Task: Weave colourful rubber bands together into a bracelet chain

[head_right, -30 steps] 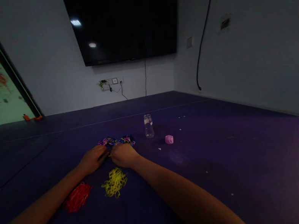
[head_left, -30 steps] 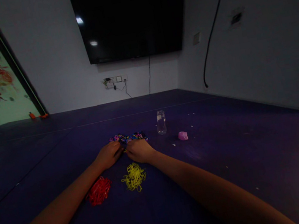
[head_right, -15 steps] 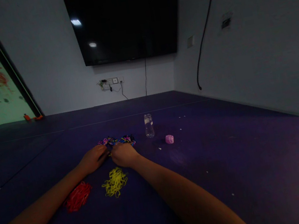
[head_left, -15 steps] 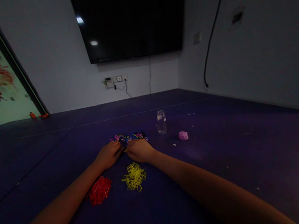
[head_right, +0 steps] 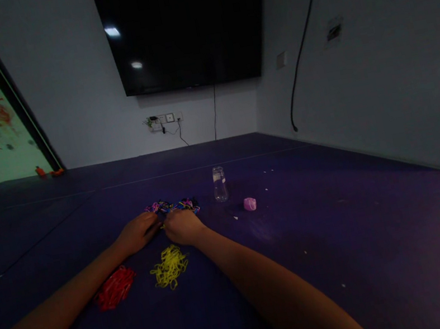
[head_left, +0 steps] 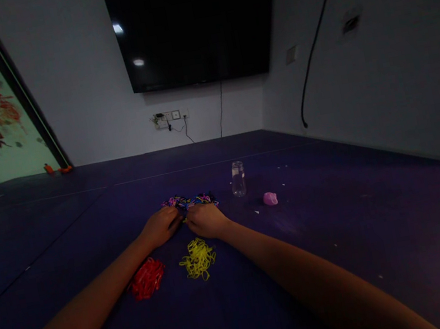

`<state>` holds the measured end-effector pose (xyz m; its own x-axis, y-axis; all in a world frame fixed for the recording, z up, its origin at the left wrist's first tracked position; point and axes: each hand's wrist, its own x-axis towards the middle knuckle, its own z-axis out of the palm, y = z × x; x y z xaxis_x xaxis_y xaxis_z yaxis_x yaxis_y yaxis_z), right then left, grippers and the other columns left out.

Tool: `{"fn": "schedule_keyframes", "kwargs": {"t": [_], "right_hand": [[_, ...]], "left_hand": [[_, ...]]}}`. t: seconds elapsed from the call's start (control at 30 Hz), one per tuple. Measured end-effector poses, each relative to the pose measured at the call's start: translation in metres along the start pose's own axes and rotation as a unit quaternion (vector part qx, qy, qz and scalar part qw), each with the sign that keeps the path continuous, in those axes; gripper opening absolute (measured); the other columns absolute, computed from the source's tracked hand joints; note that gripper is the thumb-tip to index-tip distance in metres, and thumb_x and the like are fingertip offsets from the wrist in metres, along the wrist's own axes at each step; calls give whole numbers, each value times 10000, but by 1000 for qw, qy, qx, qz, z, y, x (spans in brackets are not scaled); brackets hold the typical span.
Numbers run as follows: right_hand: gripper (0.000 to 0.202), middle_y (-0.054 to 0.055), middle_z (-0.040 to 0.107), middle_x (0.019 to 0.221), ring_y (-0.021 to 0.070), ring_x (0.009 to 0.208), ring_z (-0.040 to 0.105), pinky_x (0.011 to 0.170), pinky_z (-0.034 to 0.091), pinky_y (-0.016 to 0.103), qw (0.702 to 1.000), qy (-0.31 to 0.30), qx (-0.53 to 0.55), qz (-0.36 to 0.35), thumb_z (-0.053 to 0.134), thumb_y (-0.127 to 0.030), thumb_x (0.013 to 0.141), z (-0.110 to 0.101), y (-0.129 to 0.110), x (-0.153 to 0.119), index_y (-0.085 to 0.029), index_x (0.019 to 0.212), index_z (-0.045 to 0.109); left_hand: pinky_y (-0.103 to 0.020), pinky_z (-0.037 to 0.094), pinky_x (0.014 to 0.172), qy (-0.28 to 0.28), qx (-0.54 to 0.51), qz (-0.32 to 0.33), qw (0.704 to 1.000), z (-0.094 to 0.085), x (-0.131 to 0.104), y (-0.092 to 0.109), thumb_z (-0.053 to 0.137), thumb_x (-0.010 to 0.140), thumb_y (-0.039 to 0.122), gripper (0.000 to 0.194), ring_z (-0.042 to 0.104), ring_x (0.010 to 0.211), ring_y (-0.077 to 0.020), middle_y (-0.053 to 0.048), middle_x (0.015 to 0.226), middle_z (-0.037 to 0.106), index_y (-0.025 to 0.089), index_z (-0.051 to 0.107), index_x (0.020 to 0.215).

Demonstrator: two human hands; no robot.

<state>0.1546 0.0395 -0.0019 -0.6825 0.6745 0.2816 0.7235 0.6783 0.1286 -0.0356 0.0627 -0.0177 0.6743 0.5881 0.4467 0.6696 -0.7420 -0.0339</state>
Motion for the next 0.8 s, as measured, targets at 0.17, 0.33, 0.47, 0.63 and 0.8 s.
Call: {"fn": "schedule_keyframes", "kwargs": {"t": [0.17,0.33,0.47,0.63,0.8], "right_hand": [[302,151,662,993,233,950,606,771,453,298,1000,0,-2,-4,402,-237,910,-2,-1,-1,-85,963,658],[294,150,662,996,222,955,604,791,446,289,1000,0,4,1,408,-241,908,0,0,0,-96,960,659],[287,148,664,986,226,958,605,788,447,288,1000,2,2,-3,416,-241,905,1,1,0,-96,959,657],[299,152,663,987,234,945,609,775,457,302,1000,0,-6,-3,398,-236,909,1,1,1,-92,956,656],[292,148,664,982,232,943,612,780,460,303,1000,-1,0,1,407,-246,910,0,0,1,-97,953,655]], "left_hand": [[-309,441,704,1,-4,3,1000,1,0,-1,381,939,245,228,549,760,-191,-52,765,569,181,519,769],[-316,448,713,4,-9,11,1000,2,0,-2,380,936,244,227,549,774,-193,-58,782,580,177,543,792],[-315,450,704,3,-5,8,1000,2,0,-2,374,936,251,234,544,769,-193,-60,780,578,175,539,789],[-308,448,703,8,0,11,1000,2,-1,-2,371,933,245,236,537,761,-191,-48,751,562,184,535,774],[-311,449,718,8,0,6,1000,2,-1,-2,382,933,248,224,544,771,-191,-52,778,576,180,543,792]]}}
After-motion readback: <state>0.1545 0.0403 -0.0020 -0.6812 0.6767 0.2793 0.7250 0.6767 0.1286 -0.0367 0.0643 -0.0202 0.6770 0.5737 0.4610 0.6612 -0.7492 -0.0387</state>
